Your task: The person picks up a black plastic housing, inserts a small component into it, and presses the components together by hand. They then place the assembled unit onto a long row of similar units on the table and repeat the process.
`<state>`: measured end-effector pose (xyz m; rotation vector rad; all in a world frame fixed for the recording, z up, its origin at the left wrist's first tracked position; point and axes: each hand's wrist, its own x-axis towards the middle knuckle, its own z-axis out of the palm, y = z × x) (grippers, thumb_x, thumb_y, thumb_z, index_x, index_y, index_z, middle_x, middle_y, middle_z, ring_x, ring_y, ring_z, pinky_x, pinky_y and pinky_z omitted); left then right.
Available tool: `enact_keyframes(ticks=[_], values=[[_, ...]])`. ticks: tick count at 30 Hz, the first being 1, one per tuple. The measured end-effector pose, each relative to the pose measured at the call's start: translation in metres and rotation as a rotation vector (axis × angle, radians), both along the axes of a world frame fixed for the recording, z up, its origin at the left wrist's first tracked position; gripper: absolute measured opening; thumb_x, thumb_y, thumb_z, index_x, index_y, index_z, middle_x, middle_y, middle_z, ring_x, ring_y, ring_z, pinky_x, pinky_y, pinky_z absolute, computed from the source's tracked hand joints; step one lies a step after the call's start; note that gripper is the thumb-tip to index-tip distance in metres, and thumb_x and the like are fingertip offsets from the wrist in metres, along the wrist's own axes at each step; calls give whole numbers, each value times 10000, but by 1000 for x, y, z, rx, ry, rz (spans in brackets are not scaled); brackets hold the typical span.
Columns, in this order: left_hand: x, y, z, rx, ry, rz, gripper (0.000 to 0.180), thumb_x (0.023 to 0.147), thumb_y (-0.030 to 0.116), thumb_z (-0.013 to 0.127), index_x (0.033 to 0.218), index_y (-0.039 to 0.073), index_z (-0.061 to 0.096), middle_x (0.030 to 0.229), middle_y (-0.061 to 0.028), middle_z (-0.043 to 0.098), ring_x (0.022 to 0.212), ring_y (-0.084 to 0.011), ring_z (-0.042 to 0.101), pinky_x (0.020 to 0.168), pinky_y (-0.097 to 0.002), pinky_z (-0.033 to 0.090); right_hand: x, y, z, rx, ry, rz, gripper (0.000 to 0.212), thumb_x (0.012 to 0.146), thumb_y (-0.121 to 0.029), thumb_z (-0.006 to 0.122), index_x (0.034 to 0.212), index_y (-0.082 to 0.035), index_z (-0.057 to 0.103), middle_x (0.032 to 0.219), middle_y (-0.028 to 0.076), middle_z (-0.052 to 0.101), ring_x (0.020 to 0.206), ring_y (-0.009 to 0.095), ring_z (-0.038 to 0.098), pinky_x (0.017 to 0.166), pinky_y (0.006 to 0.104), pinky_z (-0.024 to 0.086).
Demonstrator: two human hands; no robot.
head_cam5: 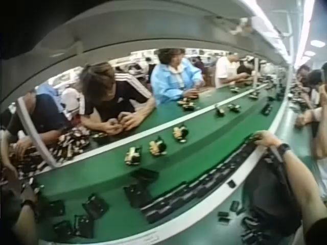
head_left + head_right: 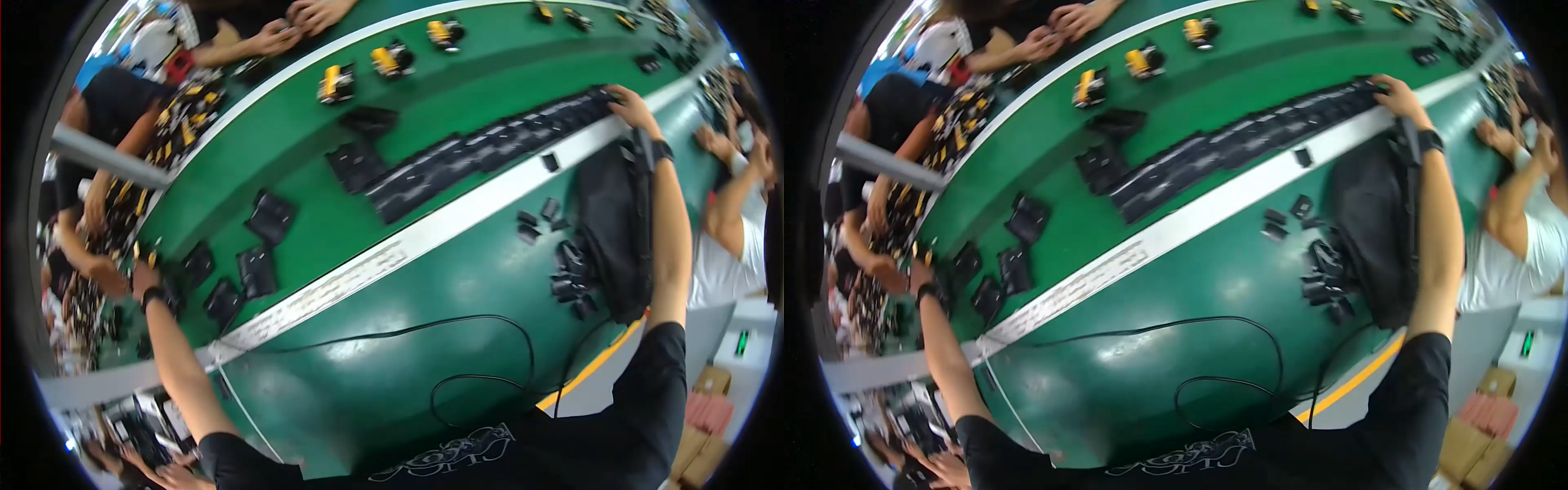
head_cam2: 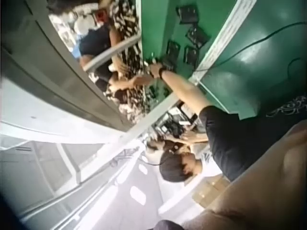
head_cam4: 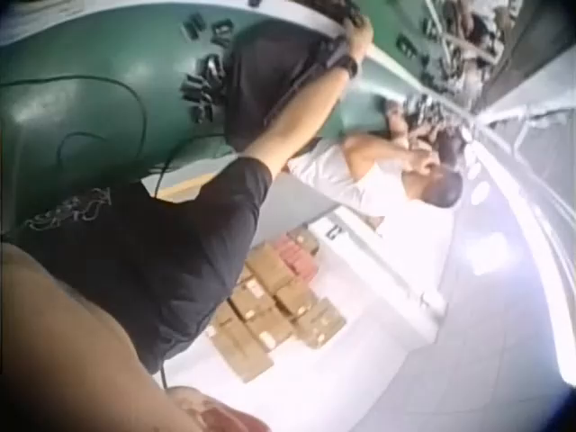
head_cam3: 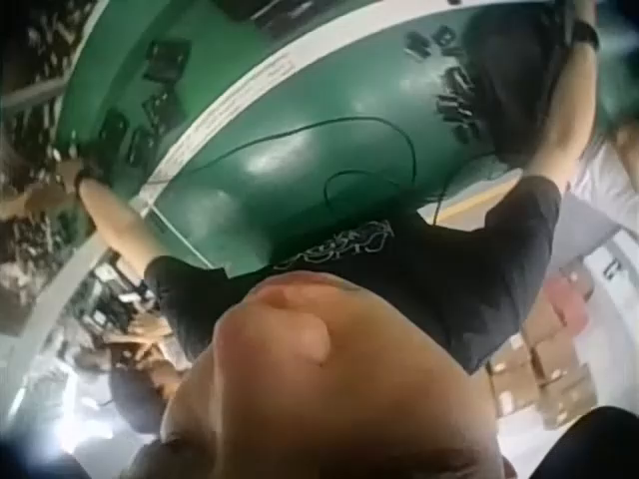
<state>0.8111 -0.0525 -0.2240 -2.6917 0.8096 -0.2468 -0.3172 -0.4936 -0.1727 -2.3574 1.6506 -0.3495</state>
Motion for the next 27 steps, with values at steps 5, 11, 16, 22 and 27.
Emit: enact_keyframes(ticks=[5, 11, 16, 22, 27], values=[[30, 82, 143, -53, -208, -17, 540, 1019, 321, 567, 1542, 200, 512, 1514, -221, 607, 1340, -421, 633, 1084, -589, 515, 14, -52, -73, -85, 36, 180, 329, 998, -20, 621, 1323, -22, 676, 1290, 92, 720, 1206, 228, 683, 1063, 368, 532], [-124, -11, 79, -84, -16, 57, 373, 1003, 300, 597, 1308, 115, 704, 1245, -210, 756, 1215, -397, 704, 1010, -503, 561, -74, -68, -56, -146, -134, 97, 301, 1021, 4, 639, 1322, 9, 660, 1291, 135, 724, 1242, 225, 688, 1075, 379, 536], [-242, -40, 137, -138, 83, -266, 406, 995, 432, 682, 1314, 183, 711, 1263, -122, 760, 1186, -355, 710, 977, -502, 575, -49, -56, -69, -177, 6, 28, 228, 1010, -126, 681, 1203, -11, 722, 1105, 142, 786, 1055, 275, 757, 934, 375, 578], [-369, -60, 150, -241, 385, -576, 421, 996, 421, 704, 1307, 137, 703, 1214, -128, 762, 1147, -347, 708, 962, -466, 564, 58, 3, -6, -346, 211, -87, 256, 966, -117, 680, 1209, -54, 731, 1206, 183, 748, 1155, 376, 694, 1006, 433, 538], [-434, -83, 121, -287, 434, -1015, 418, 959, 361, 748, 1297, 117, 711, 1270, -105, 711, 1194, -340, 655, 1003, -457, 536, 233, 72, 60, -441, -125, 285, 313, 1013, -236, 711, 1263, -49, 715, 1188, 170, 751, 1140, 339, 717, 976, 416, 558]])
